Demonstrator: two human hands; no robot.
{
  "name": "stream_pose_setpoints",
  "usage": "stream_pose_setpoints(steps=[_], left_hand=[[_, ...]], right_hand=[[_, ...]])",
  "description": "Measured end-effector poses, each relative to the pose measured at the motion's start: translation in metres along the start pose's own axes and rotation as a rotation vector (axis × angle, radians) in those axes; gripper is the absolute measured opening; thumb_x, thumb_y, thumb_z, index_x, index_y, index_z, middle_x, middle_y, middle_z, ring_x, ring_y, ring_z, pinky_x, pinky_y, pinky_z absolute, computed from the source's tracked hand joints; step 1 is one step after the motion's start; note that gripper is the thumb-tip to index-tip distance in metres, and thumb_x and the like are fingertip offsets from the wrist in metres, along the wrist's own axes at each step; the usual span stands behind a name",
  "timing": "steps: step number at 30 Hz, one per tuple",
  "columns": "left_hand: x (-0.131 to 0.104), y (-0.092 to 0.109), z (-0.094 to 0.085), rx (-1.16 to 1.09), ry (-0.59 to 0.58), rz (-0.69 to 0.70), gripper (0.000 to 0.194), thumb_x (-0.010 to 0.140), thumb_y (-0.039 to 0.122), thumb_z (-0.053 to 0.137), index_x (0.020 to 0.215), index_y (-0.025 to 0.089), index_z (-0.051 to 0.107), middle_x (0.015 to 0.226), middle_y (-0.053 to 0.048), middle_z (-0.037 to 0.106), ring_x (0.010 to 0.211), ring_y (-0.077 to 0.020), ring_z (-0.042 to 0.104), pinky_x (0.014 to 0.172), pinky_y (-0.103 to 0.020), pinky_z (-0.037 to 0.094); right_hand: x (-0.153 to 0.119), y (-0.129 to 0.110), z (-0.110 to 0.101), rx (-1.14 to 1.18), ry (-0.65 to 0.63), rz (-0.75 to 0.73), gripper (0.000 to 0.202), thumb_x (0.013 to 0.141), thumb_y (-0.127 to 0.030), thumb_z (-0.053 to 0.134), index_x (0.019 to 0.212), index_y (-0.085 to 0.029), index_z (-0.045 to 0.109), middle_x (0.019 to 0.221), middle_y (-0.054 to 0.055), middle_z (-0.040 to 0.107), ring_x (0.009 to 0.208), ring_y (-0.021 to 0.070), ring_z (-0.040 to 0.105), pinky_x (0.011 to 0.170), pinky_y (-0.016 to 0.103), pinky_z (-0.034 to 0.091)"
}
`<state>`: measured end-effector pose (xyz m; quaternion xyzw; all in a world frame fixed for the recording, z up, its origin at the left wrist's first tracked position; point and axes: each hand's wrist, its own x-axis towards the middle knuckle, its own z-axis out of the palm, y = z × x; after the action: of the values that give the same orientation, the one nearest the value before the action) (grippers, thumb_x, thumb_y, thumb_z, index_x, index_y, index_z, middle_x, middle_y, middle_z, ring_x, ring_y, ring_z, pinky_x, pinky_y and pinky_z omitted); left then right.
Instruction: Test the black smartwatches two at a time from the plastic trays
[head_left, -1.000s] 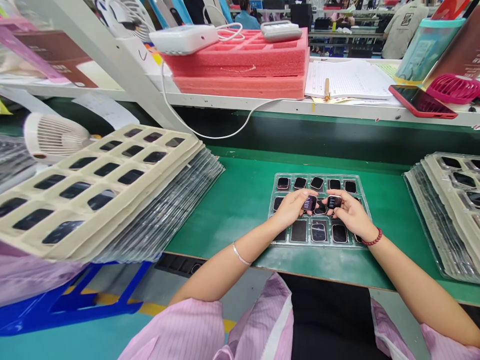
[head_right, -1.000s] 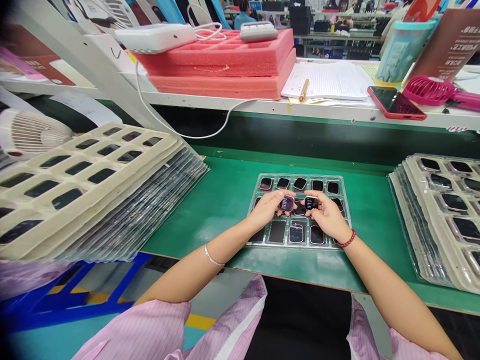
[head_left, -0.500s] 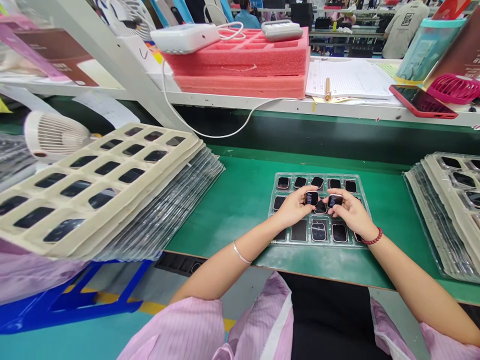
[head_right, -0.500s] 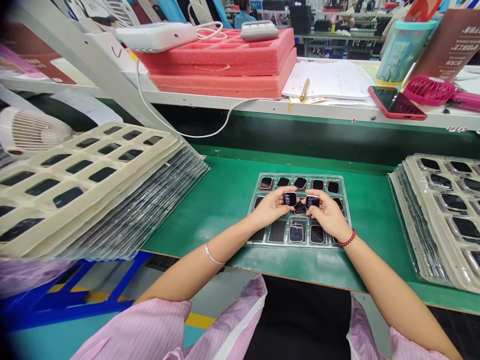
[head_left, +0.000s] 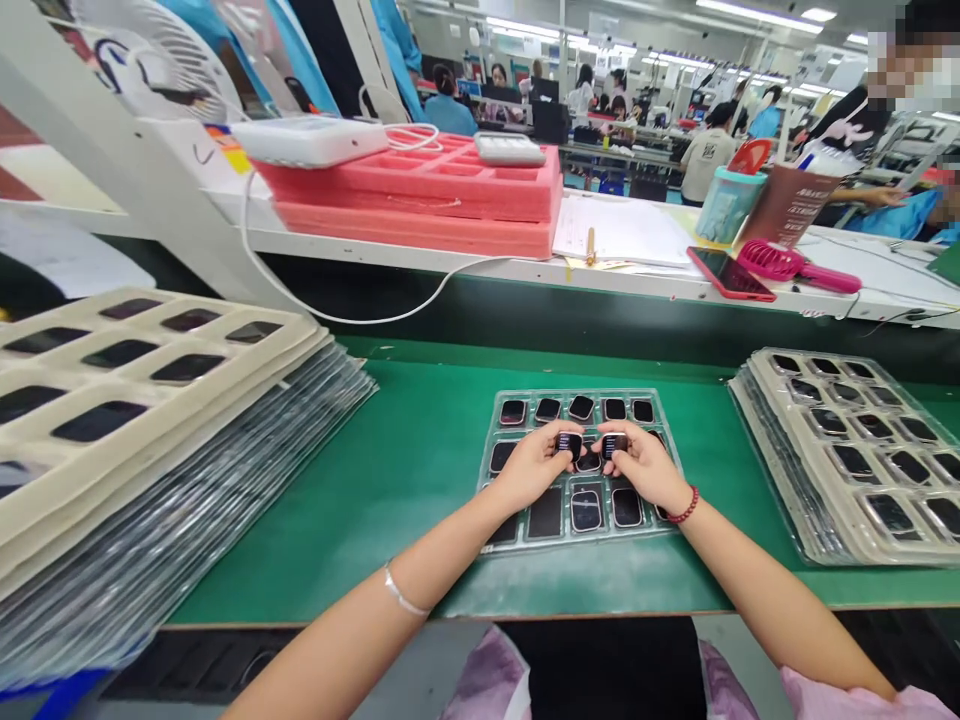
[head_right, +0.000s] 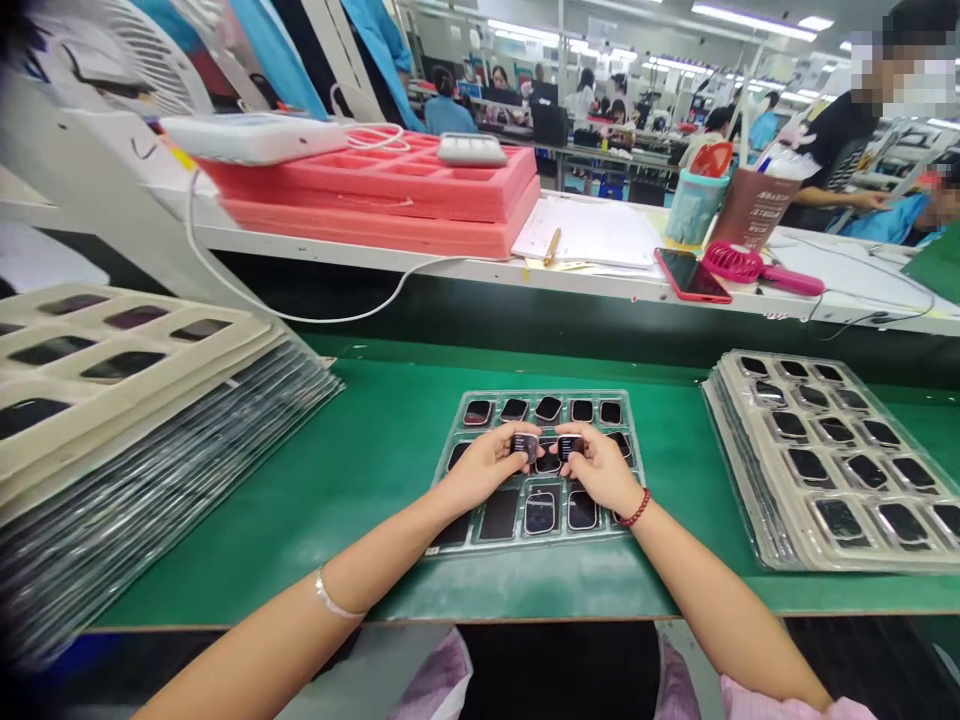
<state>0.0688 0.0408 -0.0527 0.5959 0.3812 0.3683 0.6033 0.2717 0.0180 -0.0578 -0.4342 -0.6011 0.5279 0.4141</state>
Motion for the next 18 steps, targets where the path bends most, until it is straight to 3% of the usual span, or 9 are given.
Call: stream_pose_setpoints(steps=[18], left_hand=[[0.0006, 0.0014, 0.0001, 0.027, 0.004, -0.031, 0.037, 0.071, 0.019, 0.054, 0.107, 0.014, 0.054, 0.091, -0.006, 0.065, 0.078, -0.0160, 0.061, 0.070, -0.029, 0.050]], right_hand=[[-0.0007, -0.0003, -0.0002, 0.009, -0.010, -0.026, 0.039, 0.078, -0.017, 0.051, 0.116, -0.018, 0.054, 0.100, 0.007, 0.066, 0.065, 0.0097, 0.063, 0.061, 0.024, 0.052]])
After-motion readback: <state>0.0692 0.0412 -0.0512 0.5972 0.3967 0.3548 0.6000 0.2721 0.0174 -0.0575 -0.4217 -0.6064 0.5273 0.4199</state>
